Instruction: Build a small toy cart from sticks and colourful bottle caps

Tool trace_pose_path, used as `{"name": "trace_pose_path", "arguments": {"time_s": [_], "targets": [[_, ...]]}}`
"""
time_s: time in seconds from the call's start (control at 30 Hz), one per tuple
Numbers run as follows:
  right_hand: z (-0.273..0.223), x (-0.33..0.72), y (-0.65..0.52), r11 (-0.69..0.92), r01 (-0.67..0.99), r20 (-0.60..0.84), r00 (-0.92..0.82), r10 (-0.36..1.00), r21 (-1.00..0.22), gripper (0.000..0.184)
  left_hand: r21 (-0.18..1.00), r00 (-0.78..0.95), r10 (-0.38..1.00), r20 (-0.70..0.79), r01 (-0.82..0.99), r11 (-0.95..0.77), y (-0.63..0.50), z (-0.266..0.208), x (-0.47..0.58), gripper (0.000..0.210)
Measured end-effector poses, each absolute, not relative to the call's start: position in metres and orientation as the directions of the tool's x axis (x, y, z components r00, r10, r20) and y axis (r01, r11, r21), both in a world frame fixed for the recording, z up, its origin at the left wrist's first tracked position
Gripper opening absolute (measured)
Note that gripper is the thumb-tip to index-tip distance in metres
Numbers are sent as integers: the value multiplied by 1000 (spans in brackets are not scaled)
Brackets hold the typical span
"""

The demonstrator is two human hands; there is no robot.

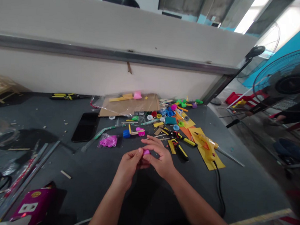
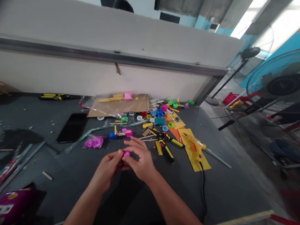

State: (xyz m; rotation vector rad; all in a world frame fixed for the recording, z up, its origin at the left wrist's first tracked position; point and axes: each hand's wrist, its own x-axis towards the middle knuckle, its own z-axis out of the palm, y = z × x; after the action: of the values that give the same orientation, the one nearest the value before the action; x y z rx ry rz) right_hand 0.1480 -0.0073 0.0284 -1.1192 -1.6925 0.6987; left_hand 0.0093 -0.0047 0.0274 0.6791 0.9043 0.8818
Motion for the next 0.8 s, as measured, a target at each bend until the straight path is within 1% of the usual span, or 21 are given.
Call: {"name": "trace_pose_path", "arguments": {"time_s": [0.1, 0.17, 0.23, 0.3, 0.4, 0.53, 0.63, 0.7, 0.8], "targets": [[27, 146, -8, 390, 326, 387, -79, 919, -861, 15, 713, 395, 848, -353, -473, 517, -6, 30, 11, 27], [26, 145, -8, 388, 308, 380, -90, 921, -869, 22, 664, 416, 836, -359, -516, 542, -6, 31, 10, 22], [25, 145, -7, 398, 303, 378, -124, 917, -866, 32, 645, 399, 840, -367, -541, 539, -5, 29, 9, 16], [25, 146, -7, 413, 308, 384, -153, 911, -857, 36, 644, 371, 852, -369, -559, 522, -4, 26, 9, 13], [25, 148, -5, 423, 336, 398, -145, 906, -842, 28, 661, 352, 858, -374, -548, 513, -3, 24, 9, 15], [25, 149, -5, 398, 388, 406, -64, 912, -832, 19, 690, 367, 854, -370, -507, 517, -5, 27, 9, 26], [26, 148, -6, 382, 408, 400, -45, 916, -829, 17, 706, 385, 848, -364, -480, 521, -5, 31, 9, 22], [27, 147, -6, 388, 408, 399, -62, 915, -826, 21, 719, 364, 855, -369, -471, 511, -4, 32, 8, 19], [26, 149, -6, 430, 406, 421, -116, 900, -806, 33, 754, 280, 882, -380, -459, 471, -3, 30, 9, 18]]}}
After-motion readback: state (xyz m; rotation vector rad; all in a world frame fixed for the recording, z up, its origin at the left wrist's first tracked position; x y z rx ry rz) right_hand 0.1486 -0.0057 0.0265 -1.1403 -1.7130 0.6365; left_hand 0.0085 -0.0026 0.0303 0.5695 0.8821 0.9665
